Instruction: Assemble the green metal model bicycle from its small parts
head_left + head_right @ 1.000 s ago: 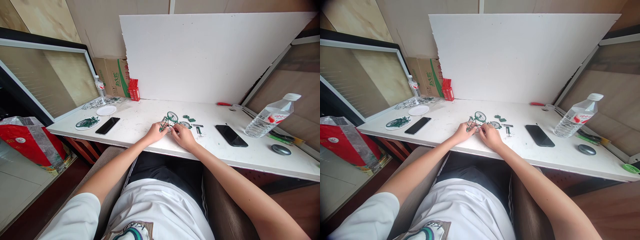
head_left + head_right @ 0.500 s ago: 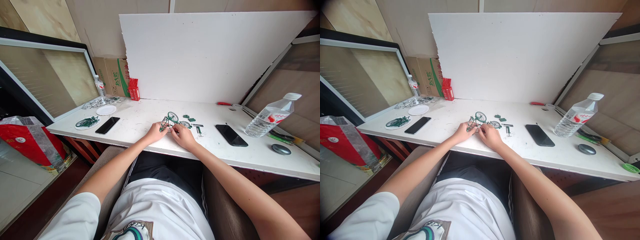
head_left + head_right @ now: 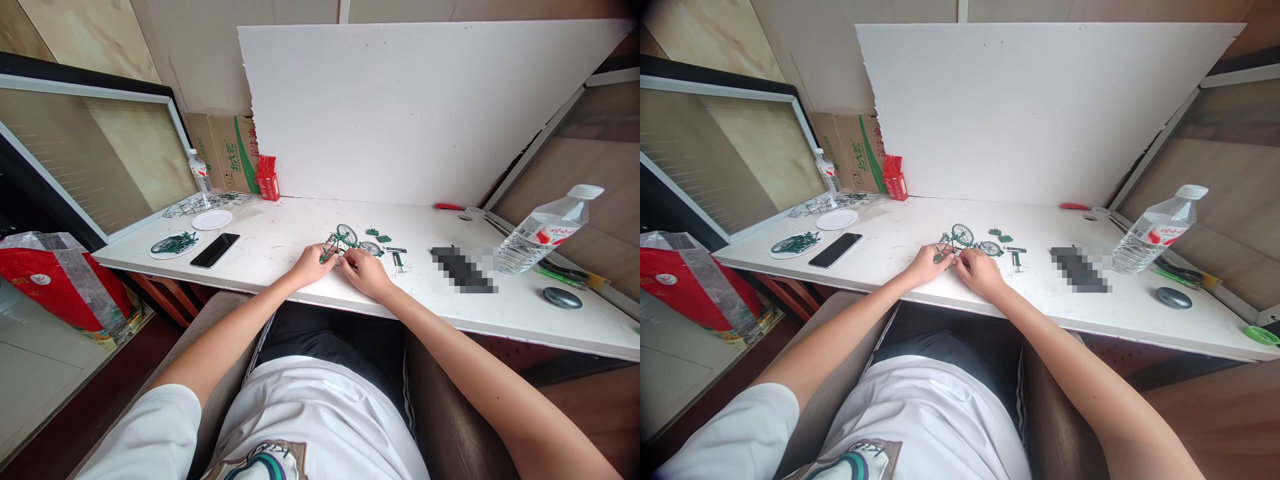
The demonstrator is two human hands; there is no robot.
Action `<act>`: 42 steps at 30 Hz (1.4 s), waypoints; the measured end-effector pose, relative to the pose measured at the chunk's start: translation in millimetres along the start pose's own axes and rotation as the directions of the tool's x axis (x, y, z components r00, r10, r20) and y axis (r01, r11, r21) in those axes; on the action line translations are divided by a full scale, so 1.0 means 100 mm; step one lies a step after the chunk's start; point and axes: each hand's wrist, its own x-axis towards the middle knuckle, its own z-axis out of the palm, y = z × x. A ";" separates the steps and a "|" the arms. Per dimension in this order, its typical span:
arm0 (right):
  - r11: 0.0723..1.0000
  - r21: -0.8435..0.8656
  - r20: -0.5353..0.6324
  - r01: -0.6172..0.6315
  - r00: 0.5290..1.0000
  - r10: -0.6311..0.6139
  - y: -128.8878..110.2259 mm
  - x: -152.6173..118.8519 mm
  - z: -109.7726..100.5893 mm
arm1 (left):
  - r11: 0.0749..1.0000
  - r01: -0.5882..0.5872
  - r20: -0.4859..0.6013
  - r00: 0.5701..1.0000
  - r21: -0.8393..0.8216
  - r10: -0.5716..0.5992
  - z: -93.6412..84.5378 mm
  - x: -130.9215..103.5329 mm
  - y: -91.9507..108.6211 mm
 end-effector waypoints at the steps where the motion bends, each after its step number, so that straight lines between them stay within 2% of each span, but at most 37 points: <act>1: 1.000 -0.002 0.001 0.001 1.000 -0.001 0.00 0.00 0.00 | 1.000 0.001 0.002 1.000 0.004 -0.001 0.00 0.00 0.00; 9: 1.000 -0.015 0.008 0.002 1.000 -0.002 0.00 0.00 0.00 | 0.998 0.045 0.011 0.999 0.038 -0.045 -0.01 0.00 0.03; 42: 0.999 -0.029 0.027 0.027 0.999 -0.026 0.01 0.00 0.02 | 0.997 0.028 0.013 0.999 0.068 -0.029 0.01 -0.01 0.01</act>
